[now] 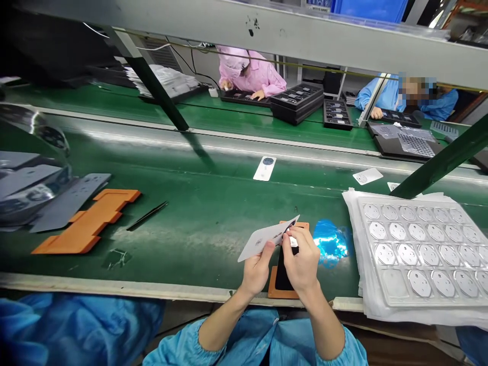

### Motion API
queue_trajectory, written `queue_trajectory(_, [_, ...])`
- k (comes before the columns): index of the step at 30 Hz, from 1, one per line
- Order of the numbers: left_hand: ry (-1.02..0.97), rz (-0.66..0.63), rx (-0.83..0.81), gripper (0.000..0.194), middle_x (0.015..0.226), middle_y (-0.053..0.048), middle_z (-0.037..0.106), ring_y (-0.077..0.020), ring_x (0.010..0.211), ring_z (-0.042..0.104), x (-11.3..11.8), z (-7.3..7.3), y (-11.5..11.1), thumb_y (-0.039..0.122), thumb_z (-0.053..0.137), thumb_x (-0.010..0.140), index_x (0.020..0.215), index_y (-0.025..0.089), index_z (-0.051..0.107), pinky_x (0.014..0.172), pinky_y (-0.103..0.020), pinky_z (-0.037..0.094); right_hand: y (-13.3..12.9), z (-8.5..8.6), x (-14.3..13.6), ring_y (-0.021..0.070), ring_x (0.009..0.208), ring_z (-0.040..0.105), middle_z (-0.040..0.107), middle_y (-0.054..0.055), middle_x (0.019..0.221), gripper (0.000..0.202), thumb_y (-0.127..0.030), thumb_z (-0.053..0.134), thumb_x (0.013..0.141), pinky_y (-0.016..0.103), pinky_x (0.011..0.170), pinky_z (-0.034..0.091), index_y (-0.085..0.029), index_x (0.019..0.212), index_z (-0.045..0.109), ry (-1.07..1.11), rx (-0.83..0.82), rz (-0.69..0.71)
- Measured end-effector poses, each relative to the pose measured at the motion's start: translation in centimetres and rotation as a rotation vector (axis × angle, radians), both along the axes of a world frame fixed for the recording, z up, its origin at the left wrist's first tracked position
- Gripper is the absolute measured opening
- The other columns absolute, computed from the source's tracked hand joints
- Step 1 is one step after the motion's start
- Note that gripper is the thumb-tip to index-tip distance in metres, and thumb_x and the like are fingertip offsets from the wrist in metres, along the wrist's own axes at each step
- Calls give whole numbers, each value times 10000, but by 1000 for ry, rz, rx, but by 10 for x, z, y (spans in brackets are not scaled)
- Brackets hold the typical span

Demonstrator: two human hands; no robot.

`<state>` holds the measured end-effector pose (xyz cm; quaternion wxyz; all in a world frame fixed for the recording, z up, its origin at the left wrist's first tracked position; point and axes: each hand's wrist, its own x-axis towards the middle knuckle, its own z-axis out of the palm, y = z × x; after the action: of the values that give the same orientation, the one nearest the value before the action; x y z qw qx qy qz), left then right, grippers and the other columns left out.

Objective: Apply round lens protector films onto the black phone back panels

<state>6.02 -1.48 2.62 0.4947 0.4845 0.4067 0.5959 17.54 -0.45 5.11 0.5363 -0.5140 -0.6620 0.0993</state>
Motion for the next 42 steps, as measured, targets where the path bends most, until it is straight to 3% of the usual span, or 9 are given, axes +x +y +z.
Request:
queue_trajectory(16, [260, -28, 304, 405, 1375, -125, 602, -265, 1270, 568, 0, 2, -3, 382, 474, 1013, 1348, 204, 616, 1078, -413, 464, 1, 0, -6, 158, 722, 623, 683, 36, 796, 137, -224, 544, 907, 274, 650, 493, -191, 822, 647, 4, -83, -91])
queue_trajectory(18, [230, -51, 228, 401, 1352, -121, 625, -276, 1266, 576, 1, 0, -1, 395, 502, 998, 1318, 195, 640, 1093, -422, 456, 6, -2, -6, 151, 686, 596, 654, 25, 761, 144, -234, 536, 885, 265, 631, 468, -193, 770, 613, -23, -113, -104])
queue_trajectory(21, [-4, -28, -89, 399, 1242, -122, 695, -297, 1159, 654, -3, -6, 8, 450, 564, 959, 1210, 167, 692, 1058, -465, 495, 18, -7, 12, 157, 666, 590, 639, 22, 740, 120, -226, 525, 808, 267, 637, 448, -199, 709, 586, -77, -236, -162])
queue_trajectory(24, [-348, -11, -369, 425, 1230, -136, 700, -298, 1080, 696, -16, -9, 22, 445, 639, 916, 1215, 144, 659, 1008, -516, 528, 33, -15, 57, 173, 640, 599, 654, 24, 684, 109, -238, 552, 741, 277, 633, 418, -203, 647, 597, -181, -524, -312])
queue_trajectory(28, [-451, -75, -412, 414, 1267, -136, 682, -291, 1136, 673, -38, -6, 33, 381, 673, 904, 1243, 147, 631, 1030, -515, 515, 39, -27, 123, 200, 613, 605, 637, 49, 593, 199, -253, 538, 777, 284, 582, 356, -196, 597, 600, -498, -843, -401])
queue_trajectory(31, [-149, -116, -278, 356, 1256, -122, 687, -310, 1187, 639, -49, -2, 33, 401, 576, 957, 1196, 153, 669, 1010, -488, 534, 30, -29, 140, 237, 652, 631, 648, 97, 628, 244, -233, 492, 839, 305, 584, 364, -170, 646, 626, -613, -863, -416])
queue_trajectory(34, [384, -239, 68, 321, 1269, -100, 681, -296, 1224, 613, -54, -2, 31, 318, 490, 994, 1209, 176, 682, 1061, -447, 499, 13, -20, 127, 252, 795, 677, 711, 137, 880, 288, -202, 394, 927, 333, 662, 463, -139, 932, 675, -606, -625, -368])
queue_trajectory(39, [997, -367, 651, 456, 1378, -151, 590, -244, 1313, 545, -48, -12, 27, 118, 429, 985, 1434, 184, 472, 1080, -394, 493, -19, -16, 86, 237, 1191, 613, 635, 124, 1298, 428, -142, 435, 944, 395, 966, 540, -194, 1355, 542, -588, -174, 177])
queue_trajectory(42, [1198, -322, 742, 457, 1356, -166, 597, -251, 1314, 545, -40, -21, 24, 94, 400, 991, 1441, 168, 431, 1065, -410, 507, -25, -28, 74, 239, 1218, 606, 637, 135, 1314, 520, -47, 384, 931, 412, 988, 551, -189, 1413, 516, -692, -43, 244])
